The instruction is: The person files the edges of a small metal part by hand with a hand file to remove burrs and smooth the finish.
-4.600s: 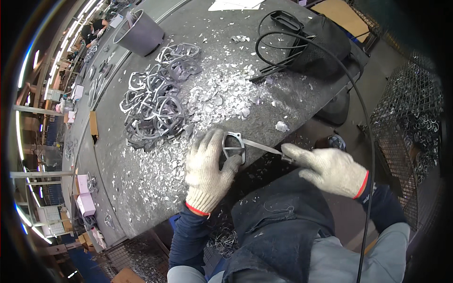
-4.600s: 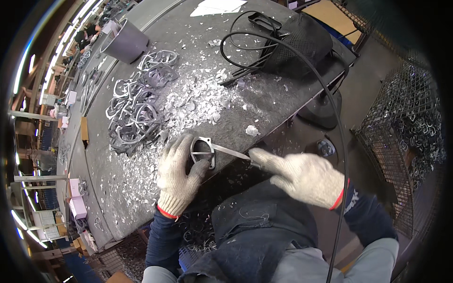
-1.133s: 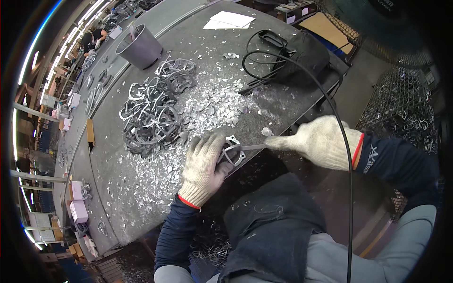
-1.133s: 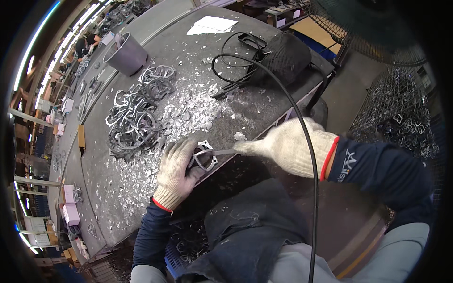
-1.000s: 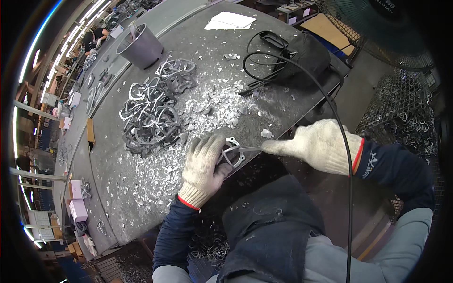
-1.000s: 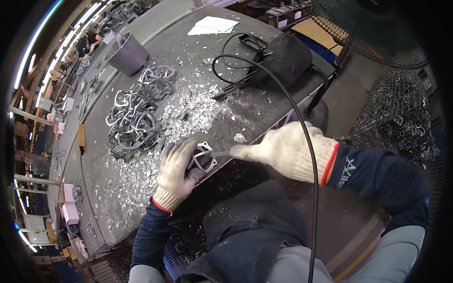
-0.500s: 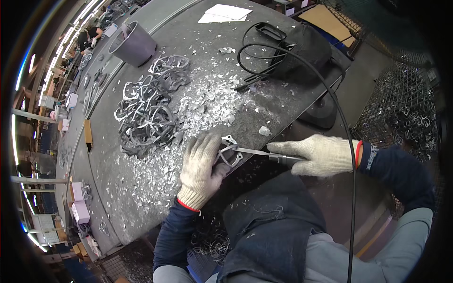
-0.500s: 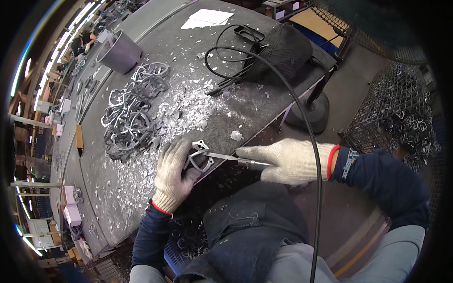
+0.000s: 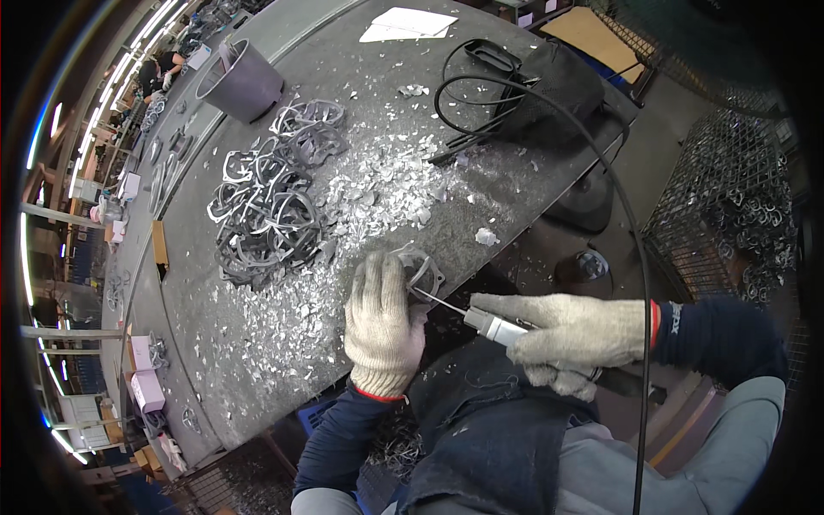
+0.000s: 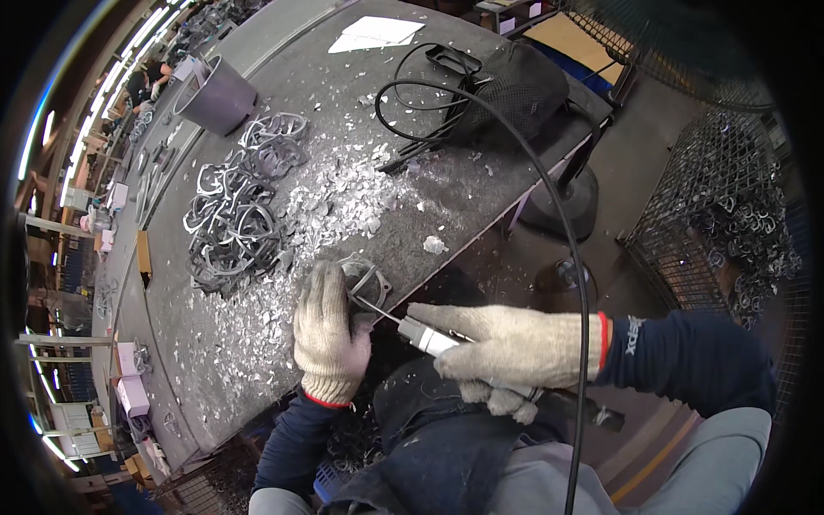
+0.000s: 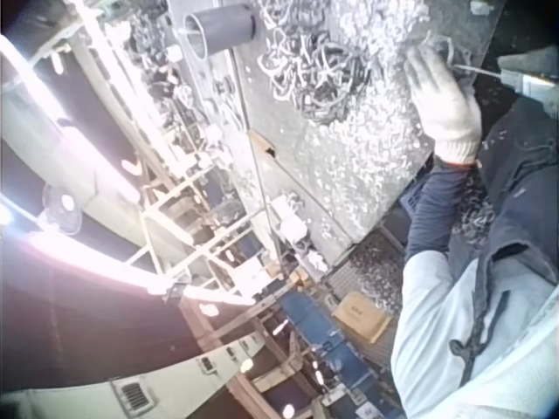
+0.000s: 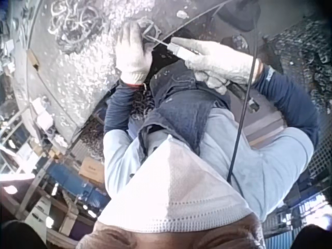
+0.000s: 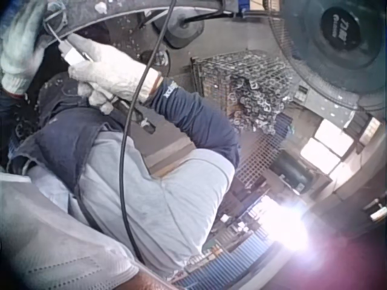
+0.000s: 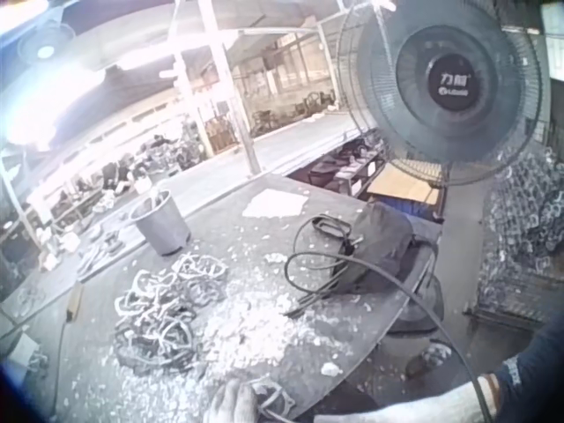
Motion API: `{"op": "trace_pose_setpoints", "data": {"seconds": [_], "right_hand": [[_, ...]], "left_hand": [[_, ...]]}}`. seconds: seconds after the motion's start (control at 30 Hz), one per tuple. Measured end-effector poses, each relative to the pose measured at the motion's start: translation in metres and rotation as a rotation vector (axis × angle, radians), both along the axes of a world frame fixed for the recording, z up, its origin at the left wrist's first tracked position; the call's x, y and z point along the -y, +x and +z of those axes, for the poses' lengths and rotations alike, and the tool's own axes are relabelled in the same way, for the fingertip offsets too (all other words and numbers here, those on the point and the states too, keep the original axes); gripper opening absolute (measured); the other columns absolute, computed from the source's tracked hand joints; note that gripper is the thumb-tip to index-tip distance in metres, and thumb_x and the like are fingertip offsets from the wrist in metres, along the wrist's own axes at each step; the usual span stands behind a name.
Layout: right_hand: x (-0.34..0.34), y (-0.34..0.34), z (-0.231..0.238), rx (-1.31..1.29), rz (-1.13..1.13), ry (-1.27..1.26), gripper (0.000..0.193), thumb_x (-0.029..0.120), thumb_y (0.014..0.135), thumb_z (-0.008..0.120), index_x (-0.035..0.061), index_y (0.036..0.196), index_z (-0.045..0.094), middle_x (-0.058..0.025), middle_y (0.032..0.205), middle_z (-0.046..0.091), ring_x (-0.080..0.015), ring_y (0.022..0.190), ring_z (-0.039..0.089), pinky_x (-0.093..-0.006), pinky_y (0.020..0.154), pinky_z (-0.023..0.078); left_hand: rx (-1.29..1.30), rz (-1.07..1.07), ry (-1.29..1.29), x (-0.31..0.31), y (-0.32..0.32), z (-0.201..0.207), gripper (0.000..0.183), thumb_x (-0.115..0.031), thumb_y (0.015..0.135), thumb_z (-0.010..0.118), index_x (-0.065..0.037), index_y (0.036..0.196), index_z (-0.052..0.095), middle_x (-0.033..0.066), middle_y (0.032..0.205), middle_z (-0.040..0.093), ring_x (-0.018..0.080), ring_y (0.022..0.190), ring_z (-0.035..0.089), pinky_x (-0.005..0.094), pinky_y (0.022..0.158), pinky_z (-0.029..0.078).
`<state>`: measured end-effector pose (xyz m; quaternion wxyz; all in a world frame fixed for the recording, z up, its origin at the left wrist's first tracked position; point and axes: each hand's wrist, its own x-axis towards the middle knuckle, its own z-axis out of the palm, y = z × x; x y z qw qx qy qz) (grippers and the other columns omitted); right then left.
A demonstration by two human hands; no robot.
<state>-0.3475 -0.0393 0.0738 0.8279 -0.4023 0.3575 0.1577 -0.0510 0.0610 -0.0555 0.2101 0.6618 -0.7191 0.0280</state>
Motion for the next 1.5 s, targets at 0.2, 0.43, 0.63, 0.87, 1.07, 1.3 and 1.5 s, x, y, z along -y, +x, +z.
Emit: {"op": "trace_pose_setpoints", "data": {"seconds": [0.2, 0.43, 0.63, 0.87, 1.07, 1.3, 1.5], "right_hand": [[-0.005, -0.016, -0.029, -0.111, 0.271, -0.461, 0.094, 0.022, 0.113, 0.063, 0.0221, 0.193, 0.014, -0.0194, 0.121, 0.079, -0.0246, 0.084, 0.082, -0.0398, 0.082, 0.072], [0.012, -0.044, -0.040, 0.204, 0.329, -1.141, 0.085, 0.018, 0.109, 0.068, 0.0068, 0.187, 0.035, -0.0226, 0.177, 0.061, -0.0369, 0.138, 0.078, -0.0452, 0.116, 0.065], [0.035, -0.044, -0.027, 0.055, 0.239, -1.021, 0.086, 0.020, 0.105, 0.076, 0.0157, 0.185, 0.043, -0.0205, 0.160, 0.075, -0.0385, 0.126, 0.084, -0.0466, 0.113, 0.066], [0.058, -0.033, -0.031, 0.083, 0.342, -1.192, 0.084, 0.018, 0.104, 0.074, 0.0283, 0.183, 0.046, -0.0259, 0.138, 0.081, -0.0486, 0.114, 0.082, -0.0567, 0.104, 0.067], [0.081, -0.012, -0.022, 0.057, 0.602, -1.376, 0.079, 0.023, 0.106, 0.076, 0.0365, 0.180, 0.050, -0.0214, 0.111, 0.084, -0.0454, 0.100, 0.084, -0.0571, 0.090, 0.068], [0.094, 0.008, -0.034, 0.112, 0.631, -1.583, 0.076, 0.020, 0.106, 0.074, 0.0384, 0.176, 0.054, -0.0173, 0.091, 0.079, -0.0435, 0.085, 0.082, -0.0561, 0.077, 0.067], [0.100, 0.004, -0.009, -0.027, 0.912, -1.844, 0.066, 0.016, 0.111, 0.066, 0.0388, 0.173, 0.061, -0.0143, 0.085, 0.079, -0.0357, 0.073, 0.080, -0.0504, 0.066, 0.065]], "left_hand": [[-0.068, -0.197, 0.021, 0.025, 0.021, 0.025, 0.086, -0.013, 0.088, 0.091, -0.004, 0.168, 0.060, 0.0249, 0.165, 0.068, 0.0480, 0.151, 0.064, 0.0597, 0.128, 0.050], [-0.193, -0.063, -0.127, 0.020, 0.026, 0.039, 0.068, -0.022, 0.097, 0.081, 0.004, 0.157, 0.067, 0.0348, 0.153, 0.071, 0.0560, 0.146, 0.066, 0.0633, 0.126, 0.049], [0.032, 0.132, -0.027, 0.010, -0.014, 0.029, 0.091, -0.046, 0.083, 0.100, 0.000, 0.156, 0.069, 0.0321, 0.143, 0.076, 0.0473, 0.106, 0.082, 0.0558, 0.092, 0.067], [-0.166, -0.138, 0.133, 0.024, 0.027, 0.041, 0.077, -0.006, 0.086, 0.088, -0.007, 0.161, 0.069, 0.0239, 0.161, 0.071, 0.0477, 0.139, 0.071, 0.0544, 0.118, 0.057], [-0.206, -0.213, 0.289, 0.032, 0.042, 0.054, 0.078, -0.001, 0.083, 0.086, -0.009, 0.160, 0.072, 0.0230, 0.164, 0.070, 0.0487, 0.148, 0.067, 0.0554, 0.125, 0.054], [-0.175, -0.266, 0.298, 0.037, 0.043, 0.058, 0.074, -0.004, 0.090, 0.085, -0.013, 0.162, 0.070, 0.0210, 0.164, 0.068, 0.0486, 0.138, 0.069, 0.0559, 0.117, 0.056], [-0.142, -0.291, 0.304, 0.039, 0.046, 0.057, 0.074, -0.002, 0.090, 0.084, -0.016, 0.161, 0.070, 0.0189, 0.163, 0.069, 0.0493, 0.133, 0.070, 0.0567, 0.114, 0.058]]}}
